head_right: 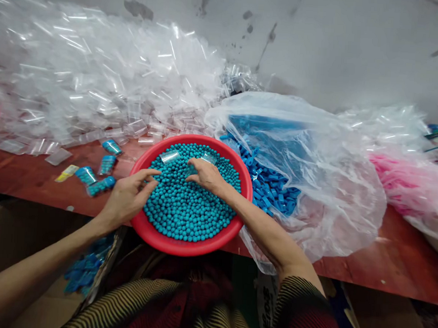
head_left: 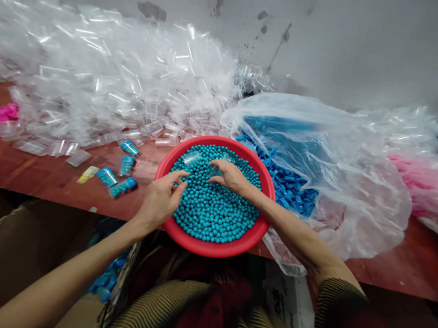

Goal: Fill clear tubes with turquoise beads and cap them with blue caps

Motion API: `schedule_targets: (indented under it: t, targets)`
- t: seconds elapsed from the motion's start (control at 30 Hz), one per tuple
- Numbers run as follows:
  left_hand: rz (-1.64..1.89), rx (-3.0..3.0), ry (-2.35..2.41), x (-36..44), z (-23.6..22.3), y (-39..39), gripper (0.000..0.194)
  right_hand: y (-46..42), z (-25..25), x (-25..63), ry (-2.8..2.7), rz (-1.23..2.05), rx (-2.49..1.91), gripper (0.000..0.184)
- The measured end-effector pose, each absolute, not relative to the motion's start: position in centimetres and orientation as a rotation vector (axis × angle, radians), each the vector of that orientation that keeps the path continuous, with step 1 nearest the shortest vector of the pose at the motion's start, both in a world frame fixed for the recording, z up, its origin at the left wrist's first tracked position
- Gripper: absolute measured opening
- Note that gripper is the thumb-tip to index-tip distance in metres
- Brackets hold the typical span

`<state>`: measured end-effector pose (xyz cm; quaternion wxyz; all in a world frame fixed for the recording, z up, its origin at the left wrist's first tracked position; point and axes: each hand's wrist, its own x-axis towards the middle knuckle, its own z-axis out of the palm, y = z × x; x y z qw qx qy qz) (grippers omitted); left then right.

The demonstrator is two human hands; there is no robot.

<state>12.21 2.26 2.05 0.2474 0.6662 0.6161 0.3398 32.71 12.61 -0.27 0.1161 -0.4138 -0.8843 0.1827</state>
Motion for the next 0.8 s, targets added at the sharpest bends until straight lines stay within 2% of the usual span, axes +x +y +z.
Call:
schedule_targets:
  t: [0.13, 0.2, 0.27, 0.43, 0.57, 0.63, 0.67, 0.73, 0.8]
  targets:
    - [0.789, 1.765, 1.542, 14.6, 1.2, 4.1, 0.035, 11.1, -0.3, 33.3, -2.413, 0.683, -1.088, 0.024]
    - [0.779, 1.734, 1.461, 15.3, 0.5, 4.9, 0.036, 10.1, 0.0, 33.1, -2.364, 0.805, -1.030, 0.020]
    - [0.798, 1.649, 1.359, 15.7, -0.1, 5.3, 0.032, 9.3, 0.3, 32.8, -2.298, 1.015, -0.988, 0.024]
    - [0.726, 1.460, 1.286, 15.5, -0.6, 4.7, 0.018, 9.1, 1.0, 32.7, -2.011, 1.786, -0.990, 0.035]
    - [0.675, 1.633, 1.340, 14.8, 0.2, 3.5, 0.013, 10.8, 1.2, 33.0, -1.927, 2.096, -0.948, 0.037]
    - [0.659, 1.778, 1.420, 14.5, 0.7, 3.1, 0.014, 11.7, 1.4, 32.3, -2.032, 1.976, -1.014, 0.032]
    - [0.643, 1.818, 1.461, 14.4, 0.8, 3.0, 0.014, 12.1, 1.5, 31.6, -2.143, 1.784, -1.065, 0.028]
    - [0.618, 1.829, 1.524, 14.2, 1.0, 2.8, 0.013, 12.9, 1.5, 29.8, -2.387, 1.186, -1.126, 0.027]
    - [0.602, 1.805, 1.564, 14.1, 0.8, 2.8, 0.012, 13.6, 1.4, 27.6, -2.587, 0.589, -1.083, 0.035]
